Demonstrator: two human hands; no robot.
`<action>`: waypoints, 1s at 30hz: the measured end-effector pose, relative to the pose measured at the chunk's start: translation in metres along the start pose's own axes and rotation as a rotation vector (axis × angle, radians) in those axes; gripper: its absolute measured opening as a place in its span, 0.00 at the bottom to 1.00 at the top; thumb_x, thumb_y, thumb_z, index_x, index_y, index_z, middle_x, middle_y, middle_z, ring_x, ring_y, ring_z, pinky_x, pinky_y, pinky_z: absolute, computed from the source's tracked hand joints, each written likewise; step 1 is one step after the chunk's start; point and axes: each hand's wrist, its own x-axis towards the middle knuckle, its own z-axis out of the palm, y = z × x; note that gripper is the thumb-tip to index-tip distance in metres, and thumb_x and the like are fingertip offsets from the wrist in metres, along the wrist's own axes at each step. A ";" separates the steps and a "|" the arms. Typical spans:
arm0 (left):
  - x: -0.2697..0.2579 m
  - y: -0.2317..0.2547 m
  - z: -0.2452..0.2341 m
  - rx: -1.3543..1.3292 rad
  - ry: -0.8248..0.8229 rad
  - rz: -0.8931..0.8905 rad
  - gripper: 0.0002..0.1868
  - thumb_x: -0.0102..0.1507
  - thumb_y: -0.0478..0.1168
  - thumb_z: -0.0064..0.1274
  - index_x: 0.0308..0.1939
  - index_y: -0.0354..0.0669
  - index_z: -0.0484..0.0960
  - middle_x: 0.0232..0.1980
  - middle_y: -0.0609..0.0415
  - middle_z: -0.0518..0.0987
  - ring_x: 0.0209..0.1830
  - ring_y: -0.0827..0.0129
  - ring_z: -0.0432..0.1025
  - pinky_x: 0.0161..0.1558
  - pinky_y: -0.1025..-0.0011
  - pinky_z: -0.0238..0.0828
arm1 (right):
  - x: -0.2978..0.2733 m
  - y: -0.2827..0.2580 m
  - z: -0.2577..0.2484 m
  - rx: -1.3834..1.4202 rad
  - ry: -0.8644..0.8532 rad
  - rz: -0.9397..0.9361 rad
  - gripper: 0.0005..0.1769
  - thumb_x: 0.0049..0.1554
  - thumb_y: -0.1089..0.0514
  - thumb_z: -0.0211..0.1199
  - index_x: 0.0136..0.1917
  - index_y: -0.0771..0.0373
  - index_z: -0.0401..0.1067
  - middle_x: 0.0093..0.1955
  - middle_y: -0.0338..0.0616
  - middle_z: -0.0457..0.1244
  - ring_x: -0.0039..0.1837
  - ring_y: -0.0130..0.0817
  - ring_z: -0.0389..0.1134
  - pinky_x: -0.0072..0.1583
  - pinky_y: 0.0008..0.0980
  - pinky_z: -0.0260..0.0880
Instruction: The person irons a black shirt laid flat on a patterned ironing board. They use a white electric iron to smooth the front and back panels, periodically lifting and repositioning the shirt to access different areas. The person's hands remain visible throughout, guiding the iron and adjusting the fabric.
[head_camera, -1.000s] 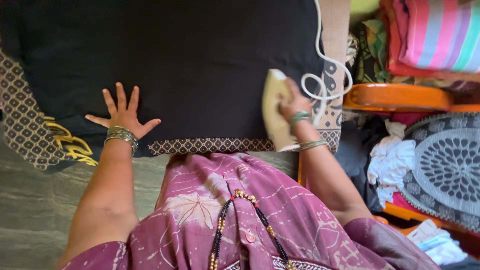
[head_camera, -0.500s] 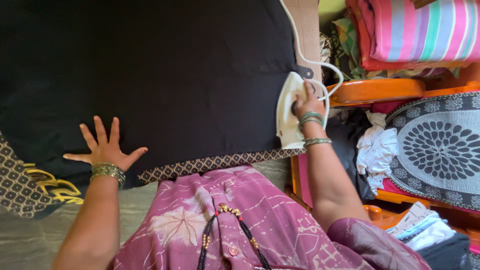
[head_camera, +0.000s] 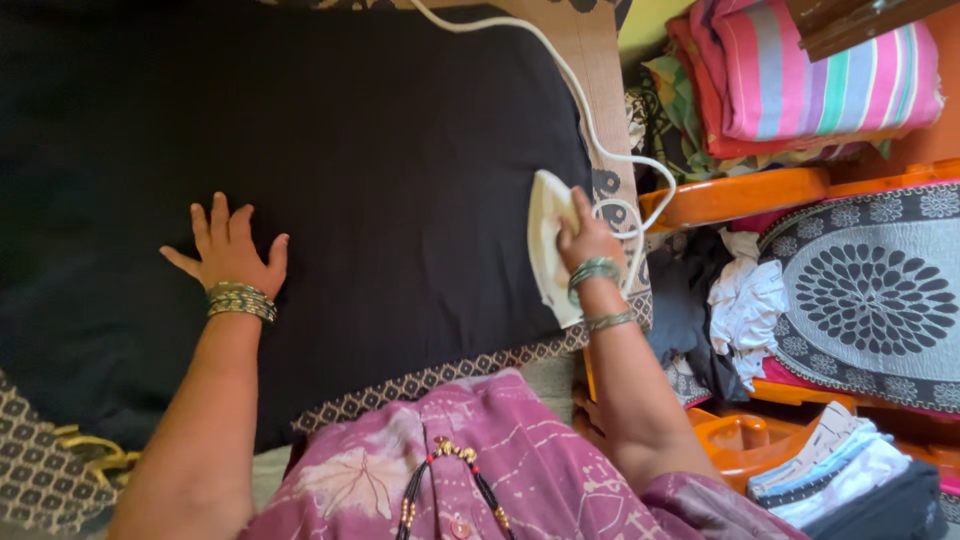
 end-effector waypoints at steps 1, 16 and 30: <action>0.008 0.002 -0.001 0.021 -0.011 -0.021 0.37 0.63 0.62 0.54 0.71 0.50 0.73 0.86 0.50 0.56 0.88 0.51 0.40 0.64 0.12 0.20 | 0.017 0.001 -0.004 0.011 0.029 0.006 0.33 0.61 0.39 0.56 0.78 0.31 0.56 0.50 0.60 0.68 0.51 0.59 0.72 0.53 0.52 0.72; 0.039 0.013 -0.004 0.188 0.093 -0.042 0.31 0.61 0.68 0.55 0.56 0.50 0.80 0.74 0.51 0.67 0.77 0.49 0.54 0.68 0.19 0.30 | 0.083 0.013 -0.007 0.097 0.140 -0.180 0.32 0.59 0.40 0.59 0.76 0.35 0.62 0.54 0.58 0.70 0.56 0.60 0.71 0.56 0.53 0.71; 0.051 0.007 0.002 0.217 0.113 -0.072 0.30 0.66 0.68 0.53 0.57 0.49 0.81 0.68 0.53 0.69 0.75 0.51 0.56 0.75 0.23 0.30 | 0.147 0.014 -0.019 0.271 0.213 -0.355 0.33 0.59 0.39 0.65 0.75 0.39 0.63 0.60 0.60 0.68 0.60 0.58 0.71 0.60 0.48 0.72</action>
